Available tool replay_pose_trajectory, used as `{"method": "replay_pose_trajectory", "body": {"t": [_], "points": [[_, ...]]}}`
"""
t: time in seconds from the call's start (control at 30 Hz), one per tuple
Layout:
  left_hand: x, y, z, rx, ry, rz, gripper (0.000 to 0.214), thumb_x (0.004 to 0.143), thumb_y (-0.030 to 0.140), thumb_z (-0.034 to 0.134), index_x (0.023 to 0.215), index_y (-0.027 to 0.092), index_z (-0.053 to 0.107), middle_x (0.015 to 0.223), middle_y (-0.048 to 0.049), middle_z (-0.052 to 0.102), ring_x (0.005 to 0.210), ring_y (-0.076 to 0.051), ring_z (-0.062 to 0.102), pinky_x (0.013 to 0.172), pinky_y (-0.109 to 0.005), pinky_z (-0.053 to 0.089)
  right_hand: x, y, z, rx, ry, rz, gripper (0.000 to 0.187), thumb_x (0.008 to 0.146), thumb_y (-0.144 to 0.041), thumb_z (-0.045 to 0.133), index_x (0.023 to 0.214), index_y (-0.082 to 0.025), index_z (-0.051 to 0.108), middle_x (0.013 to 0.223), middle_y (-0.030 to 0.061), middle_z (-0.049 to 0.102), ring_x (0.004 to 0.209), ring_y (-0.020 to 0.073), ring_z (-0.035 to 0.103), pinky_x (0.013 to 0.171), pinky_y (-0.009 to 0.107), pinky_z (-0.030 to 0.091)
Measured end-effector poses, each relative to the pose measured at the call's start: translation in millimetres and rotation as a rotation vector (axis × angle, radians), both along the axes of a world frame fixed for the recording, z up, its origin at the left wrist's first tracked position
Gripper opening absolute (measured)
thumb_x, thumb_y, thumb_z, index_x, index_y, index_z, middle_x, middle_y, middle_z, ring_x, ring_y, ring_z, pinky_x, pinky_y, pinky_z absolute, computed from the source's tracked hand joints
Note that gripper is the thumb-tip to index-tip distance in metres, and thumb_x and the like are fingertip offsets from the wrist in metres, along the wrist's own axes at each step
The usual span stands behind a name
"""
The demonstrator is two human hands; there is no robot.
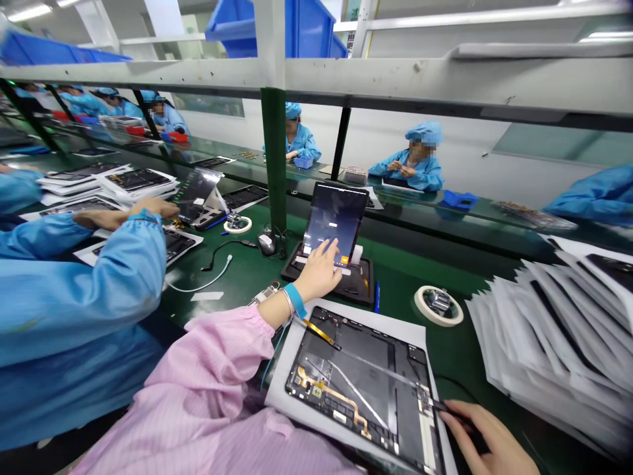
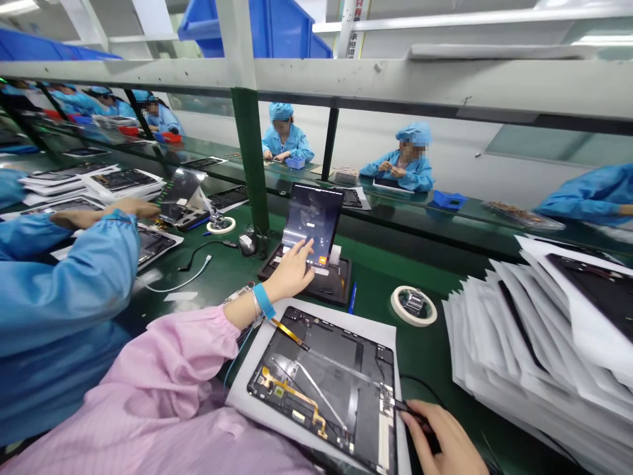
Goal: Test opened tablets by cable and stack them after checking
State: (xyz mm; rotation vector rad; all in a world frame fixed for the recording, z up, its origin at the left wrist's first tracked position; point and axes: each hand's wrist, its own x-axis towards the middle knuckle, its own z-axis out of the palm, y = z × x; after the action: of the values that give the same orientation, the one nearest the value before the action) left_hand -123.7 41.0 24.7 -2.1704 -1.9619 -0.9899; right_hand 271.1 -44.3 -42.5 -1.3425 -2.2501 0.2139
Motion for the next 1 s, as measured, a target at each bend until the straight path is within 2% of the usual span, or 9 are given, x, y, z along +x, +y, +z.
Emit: {"method": "replay_pose_trajectory", "body": {"t": [0.1, 0.27, 0.33, 0.43, 0.53, 0.6, 0.67, 0.8, 1.0], "points": [[-2, 13, 3.1, 0.032, 0.027, 0.072, 0.064, 0.082, 0.027, 0.046, 0.139, 0.006, 0.026, 0.133, -0.0168, 0.049, 0.138, -0.029, 0.022, 0.108, -0.045, 0.026, 1, -1, -2.1, -0.013, 0.005, -0.018, 0.041, 0.084, -0.060, 0.049, 0.094, -0.023, 0.066, 0.098, 0.0051, 0.068, 0.087, 0.0204, 0.066, 0.073, 0.028, 0.056], [-12, 38, 10.3, 0.050, 0.125, 0.114, 0.053, 0.082, 0.026, 0.048, 0.130, 0.006, 0.039, 0.141, -0.0180, 0.041, 0.137, -0.030, 0.023, 0.108, -0.045, 0.025, 0, -4, -1.6, -0.018, -0.011, -0.025, 0.041, 0.085, -0.059, 0.048, 0.095, -0.023, 0.065, 0.098, 0.0054, 0.067, 0.087, 0.0210, 0.065, 0.076, 0.031, 0.056], [-8, 37, 14.6, 0.031, 0.143, 0.134, 0.050, 0.081, 0.025, 0.049, 0.127, 0.006, 0.042, 0.145, -0.0180, 0.036, 0.137, -0.032, 0.023, 0.108, -0.046, 0.025, 0, -5, -1.4, -0.003, -0.014, -0.011, 0.040, 0.086, -0.058, 0.048, 0.095, -0.023, 0.064, 0.097, 0.0054, 0.067, 0.087, 0.0206, 0.065, 0.077, 0.031, 0.055], [15, 18, 23.0, 0.030, 0.110, 0.157, 0.049, 0.081, 0.024, 0.050, 0.126, 0.006, 0.042, 0.144, -0.0198, 0.036, 0.134, -0.031, 0.027, 0.106, -0.046, 0.028, -1, -5, 0.0, 0.034, -0.026, 0.027, 0.037, 0.088, -0.055, 0.048, 0.096, -0.023, 0.064, 0.098, 0.0055, 0.067, 0.089, 0.0204, 0.065, 0.077, 0.029, 0.055], [51, -13, 26.5, -0.025, 0.044, 0.005, 0.041, 0.084, 0.026, 0.048, 0.122, 0.011, 0.045, 0.119, -0.0150, 0.057, 0.110, -0.025, 0.051, 0.092, -0.038, 0.042, -6, -3, 8.9, 0.044, -0.069, 0.117, 0.031, 0.089, -0.050, 0.049, 0.099, -0.024, 0.064, 0.097, 0.0048, 0.067, 0.088, 0.0196, 0.065, 0.075, 0.026, 0.055], [72, -30, 23.0, -0.088, 0.043, -0.162, 0.028, 0.085, 0.028, 0.047, 0.110, 0.016, 0.054, 0.099, -0.0078, 0.064, 0.093, -0.022, 0.056, 0.082, -0.034, 0.046, -11, -2, 20.3, 0.010, -0.114, 0.191, 0.027, 0.091, -0.044, 0.048, 0.100, -0.025, 0.064, 0.090, 0.0035, 0.067, 0.082, 0.0177, 0.066, 0.071, 0.024, 0.054], [85, -41, 16.0, -0.137, 0.079, -0.259, 0.018, 0.086, 0.029, 0.049, 0.094, 0.018, 0.060, 0.088, -0.0054, 0.064, 0.088, -0.021, 0.055, 0.078, -0.033, 0.046, -18, -3, 33.6, -0.050, -0.167, 0.255, 0.023, 0.093, -0.038, 0.044, 0.097, -0.026, 0.063, 0.084, 0.0023, 0.065, 0.074, 0.0160, 0.066, 0.066, 0.023, 0.054], [89, -40, -1.6, -0.181, 0.144, -0.314, 0.021, 0.086, 0.033, 0.051, 0.079, 0.017, 0.063, 0.083, -0.0063, 0.062, 0.086, -0.021, 0.054, 0.076, -0.033, 0.044, -28, -9, 50.9, -0.112, -0.237, 0.267, 0.021, 0.092, -0.027, 0.037, 0.092, -0.023, 0.057, 0.084, 0.0034, 0.063, 0.066, 0.0161, 0.063, 0.060, 0.027, 0.052], [94, -36, -21.6, -0.288, 0.135, -0.439, 0.036, 0.089, 0.044, 0.047, 0.069, 0.017, 0.061, 0.072, -0.0056, 0.062, 0.076, -0.020, 0.057, 0.070, -0.031, 0.043, -35, -17, 55.7, -0.142, -0.264, 0.245, 0.020, 0.089, -0.019, 0.031, 0.095, -0.020, 0.051, 0.081, 0.0049, 0.061, 0.072, 0.0196, 0.062, 0.063, 0.033, 0.050]]}}
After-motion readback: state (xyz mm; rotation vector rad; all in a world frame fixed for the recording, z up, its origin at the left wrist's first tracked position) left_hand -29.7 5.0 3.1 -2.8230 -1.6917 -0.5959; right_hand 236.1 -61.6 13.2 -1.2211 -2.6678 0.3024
